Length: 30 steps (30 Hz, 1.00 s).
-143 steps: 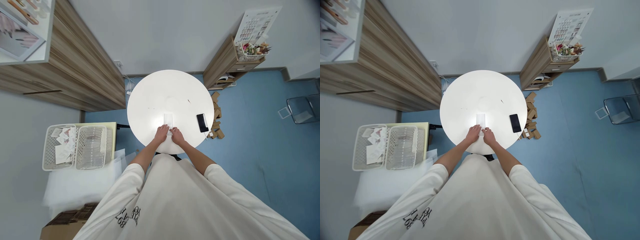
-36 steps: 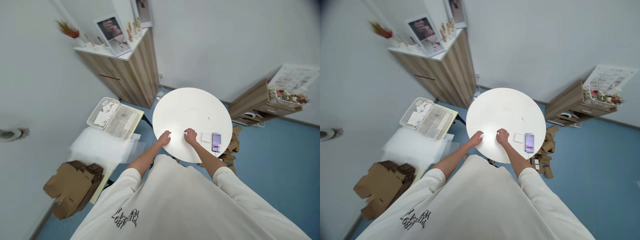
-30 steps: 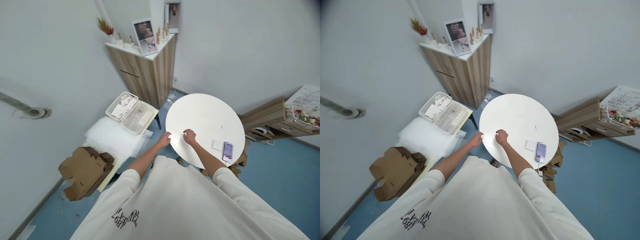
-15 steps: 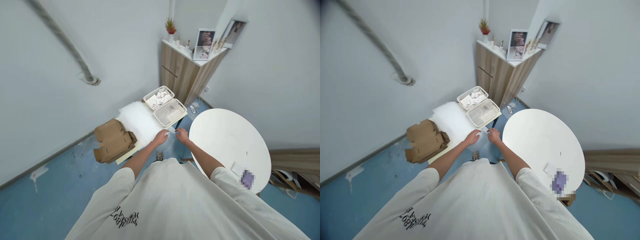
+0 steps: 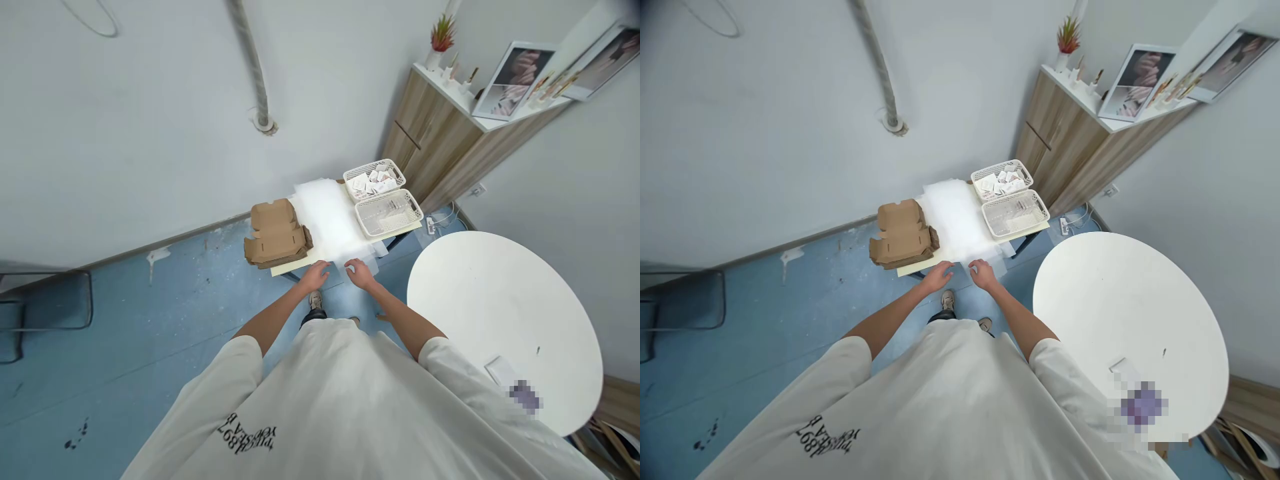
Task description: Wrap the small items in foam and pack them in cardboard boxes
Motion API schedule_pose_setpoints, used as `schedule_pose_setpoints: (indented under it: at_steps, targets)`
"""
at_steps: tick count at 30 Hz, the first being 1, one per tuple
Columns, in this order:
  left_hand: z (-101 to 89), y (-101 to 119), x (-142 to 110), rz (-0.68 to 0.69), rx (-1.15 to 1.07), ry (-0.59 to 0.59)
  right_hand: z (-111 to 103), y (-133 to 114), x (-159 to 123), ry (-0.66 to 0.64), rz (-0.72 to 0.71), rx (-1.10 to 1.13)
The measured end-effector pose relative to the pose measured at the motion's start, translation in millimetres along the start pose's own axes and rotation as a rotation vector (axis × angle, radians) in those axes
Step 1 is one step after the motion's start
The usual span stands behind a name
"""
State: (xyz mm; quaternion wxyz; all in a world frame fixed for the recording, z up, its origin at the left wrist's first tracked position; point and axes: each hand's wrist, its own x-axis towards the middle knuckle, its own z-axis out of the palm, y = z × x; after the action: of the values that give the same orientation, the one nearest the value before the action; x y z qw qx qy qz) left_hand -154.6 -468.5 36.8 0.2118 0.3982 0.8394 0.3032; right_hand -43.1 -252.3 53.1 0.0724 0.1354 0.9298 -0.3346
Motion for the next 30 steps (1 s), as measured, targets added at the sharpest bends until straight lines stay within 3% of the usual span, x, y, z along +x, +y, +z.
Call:
schedule_pose_setpoints:
  at_steps: [5,9,13,16,22,30]
  targets:
    - [-37.5,-46.1,-12.1,-0.036,0.040,0.114,14.8,-42.2,28.7,-0.033,-0.084,-0.043]
    - [-78.5,-85.6,-19.2,-0.065,0.128,0.136,34.1,-95.1,62.9,-0.068,-0.154,-0.148]
    - [-121.1,-129.2,-29.7,-0.152,0.273,0.069,65.8,-152.5,100.2,-0.089,-0.284,-0.283]
    - [-146.2,-158.3,-35.7,-0.179,0.338,-0.002,86.8,-182.1,123.4,-0.073,-0.311,-0.384]
    - [-171.6,-194.4,-34.5,-0.224,0.310,-0.075,99.8,-197.0,145.8,-0.075,-0.240,-0.554]
    - [-173.5,-203.4,-45.4,-0.056,0.386,-0.076,106.2,-204.4,157.3,-0.093,-0.248,-0.680]
